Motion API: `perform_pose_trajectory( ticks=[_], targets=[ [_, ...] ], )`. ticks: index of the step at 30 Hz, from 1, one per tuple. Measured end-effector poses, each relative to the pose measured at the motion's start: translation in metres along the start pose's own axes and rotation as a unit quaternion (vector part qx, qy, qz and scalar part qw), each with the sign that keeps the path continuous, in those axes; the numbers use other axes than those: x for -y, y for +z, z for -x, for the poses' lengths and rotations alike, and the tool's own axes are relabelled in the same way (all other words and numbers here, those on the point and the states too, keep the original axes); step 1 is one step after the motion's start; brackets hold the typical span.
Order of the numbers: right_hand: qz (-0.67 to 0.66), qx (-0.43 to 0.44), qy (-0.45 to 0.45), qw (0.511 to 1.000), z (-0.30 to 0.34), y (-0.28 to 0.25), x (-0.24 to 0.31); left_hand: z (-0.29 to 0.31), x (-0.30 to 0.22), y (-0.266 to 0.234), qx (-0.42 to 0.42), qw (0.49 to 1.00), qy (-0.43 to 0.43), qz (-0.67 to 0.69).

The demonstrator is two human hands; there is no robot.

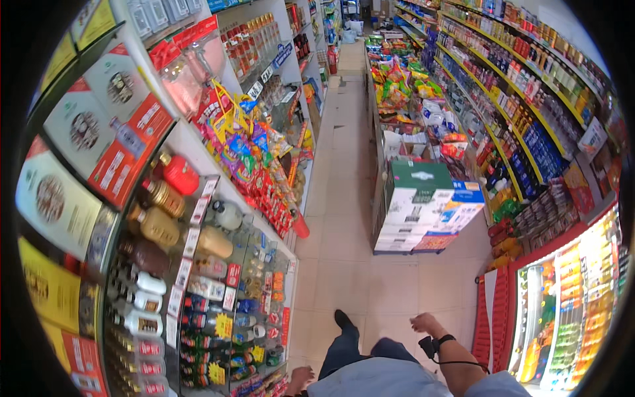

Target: Examining and pointing at various liquor bottles and price tags on a store shelf.

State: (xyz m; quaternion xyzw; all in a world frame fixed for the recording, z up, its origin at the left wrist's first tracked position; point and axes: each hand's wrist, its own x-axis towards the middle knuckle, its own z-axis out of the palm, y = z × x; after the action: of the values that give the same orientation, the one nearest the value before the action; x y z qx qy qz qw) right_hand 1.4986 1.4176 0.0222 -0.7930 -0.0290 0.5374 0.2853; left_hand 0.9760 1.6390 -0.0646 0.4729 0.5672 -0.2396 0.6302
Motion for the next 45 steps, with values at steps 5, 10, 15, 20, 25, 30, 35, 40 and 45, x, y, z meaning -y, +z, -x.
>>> perform_pose_trajectory(
  ticks=[5, 10, 15, 20, 25, 30, 35, 40, 45],
  targets=[
    [0.036, 0.014, -0.06, 0.997, -0.08, 0.001, 0.094, -0.015, -0.188, -0.077, -0.047, 0.987, 0.032, 0.151],
    [0.07, 0.018, -0.14, 0.987, -0.147, 0.008, 0.255, -0.043, -0.306, -0.128, -0.07, 0.981, 0.069, 0.169],
    [0.036, 0.083, -0.207, 0.974, -0.24, 0.001, 0.44, -0.092, -0.318, -0.177, 0.098, 0.909, 0.097, 0.393],
    [0.039, 0.093, -0.194, 0.976, -0.341, -0.034, 0.545, -0.086, -0.405, -0.176, -0.06, 0.991, 0.117, 0.021],
    [-0.151, 0.207, -0.142, 0.956, -0.393, -0.057, 0.644, -0.093, -0.467, -0.169, -0.202, 0.943, 0.265, 0.002],
    [-0.229, 0.232, -0.086, 0.942, -0.45, -0.091, 0.707, -0.069, -0.595, -0.17, -0.245, 0.941, 0.188, 0.136],
    [-0.326, 0.236, -0.069, 0.913, -0.527, -0.129, 0.767, -0.093, -0.69, -0.201, -0.235, 0.95, 0.164, 0.121],
    [-0.208, 0.139, -0.067, 0.966, -0.541, -0.161, 0.878, -0.111, -0.745, -0.227, -0.222, 0.961, 0.13, 0.104],
    [-0.134, 0.186, -0.07, 0.971, -0.602, -0.184, 0.972, -0.146, -0.823, -0.213, -0.227, 0.96, 0.098, 0.128]
  ],
)
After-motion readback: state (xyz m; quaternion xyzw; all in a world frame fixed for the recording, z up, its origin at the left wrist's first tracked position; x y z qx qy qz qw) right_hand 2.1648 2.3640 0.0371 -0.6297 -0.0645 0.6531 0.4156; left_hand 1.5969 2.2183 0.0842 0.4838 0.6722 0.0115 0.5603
